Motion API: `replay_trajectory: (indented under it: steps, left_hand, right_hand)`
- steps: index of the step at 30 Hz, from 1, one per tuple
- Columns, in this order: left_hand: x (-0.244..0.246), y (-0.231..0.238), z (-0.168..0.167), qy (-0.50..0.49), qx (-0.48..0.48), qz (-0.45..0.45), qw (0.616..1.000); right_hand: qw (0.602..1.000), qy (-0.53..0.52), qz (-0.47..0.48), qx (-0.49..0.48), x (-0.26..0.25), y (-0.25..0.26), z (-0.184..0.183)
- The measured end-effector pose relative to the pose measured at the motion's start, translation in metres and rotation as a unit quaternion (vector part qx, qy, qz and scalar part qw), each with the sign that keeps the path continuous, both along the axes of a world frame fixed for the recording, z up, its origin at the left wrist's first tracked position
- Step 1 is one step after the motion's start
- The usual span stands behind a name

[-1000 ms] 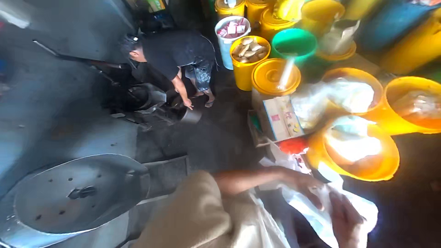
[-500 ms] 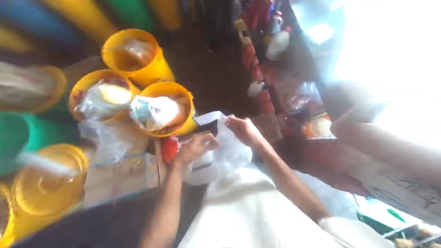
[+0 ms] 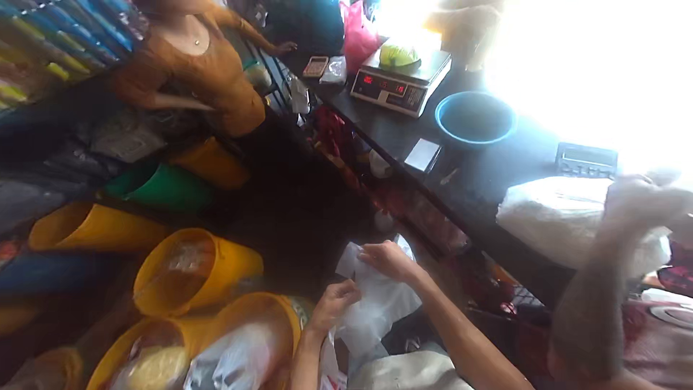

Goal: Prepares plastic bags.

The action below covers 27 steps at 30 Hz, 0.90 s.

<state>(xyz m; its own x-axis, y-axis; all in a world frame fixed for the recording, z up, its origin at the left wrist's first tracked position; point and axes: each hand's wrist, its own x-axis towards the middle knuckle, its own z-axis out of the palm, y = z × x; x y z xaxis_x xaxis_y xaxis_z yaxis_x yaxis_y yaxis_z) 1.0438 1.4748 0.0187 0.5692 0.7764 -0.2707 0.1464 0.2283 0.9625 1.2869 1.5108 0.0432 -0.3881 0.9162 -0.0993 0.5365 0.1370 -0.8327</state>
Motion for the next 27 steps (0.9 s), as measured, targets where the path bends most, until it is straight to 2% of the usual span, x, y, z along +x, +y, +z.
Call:
replay_trajectory:
  steps: [4,7,11,14,17,20,22,24,25,27]
  left_hand:
    - [0.007,0.105,-0.014,0.004,-0.005,0.029,1.0]
    - [0.004,0.201,-0.009,-0.021,-0.008,0.059,0.998]
    - [0.013,0.31,0.024,-0.096,-0.042,0.061,0.993]
    - [0.046,0.376,0.049,-0.195,-0.055,-0.013,0.979]
    - [0.089,0.425,0.064,-0.207,-0.072,-0.076,0.973]
    - [0.123,0.468,0.07,-0.187,-0.099,-0.116,0.971]
    - [0.139,0.492,0.082,-0.153,-0.104,-0.094,0.978]
    - [0.154,0.516,0.101,-0.076,-0.077,-0.082,0.991]
    - [0.156,0.525,0.101,-0.046,-0.069,-0.092,0.992]
    - [0.162,0.541,0.086,-0.053,-0.075,-0.134,0.987]
  right_hand:
    - [0.992,-0.115,-0.016,-0.04,-0.014,0.11,-0.023]
    - [0.988,-0.101,-0.111,0.024,-0.03,0.191,-0.022]
    - [0.953,0.008,-0.246,0.174,-0.027,0.25,0.039]
    - [0.962,0.042,-0.238,0.128,-0.016,0.26,0.079]
    - [0.967,0.076,-0.235,0.06,-0.005,0.285,0.069]
    - [0.928,0.182,-0.31,0.1,0.017,0.317,0.051]
    - [0.891,0.222,-0.38,0.113,0.038,0.334,0.052]
    - [0.877,0.212,-0.414,0.121,0.06,0.355,0.054]
    - [0.885,0.193,-0.408,0.114,0.061,0.363,0.052]
    - [0.909,0.134,-0.383,0.096,0.055,0.385,0.05]
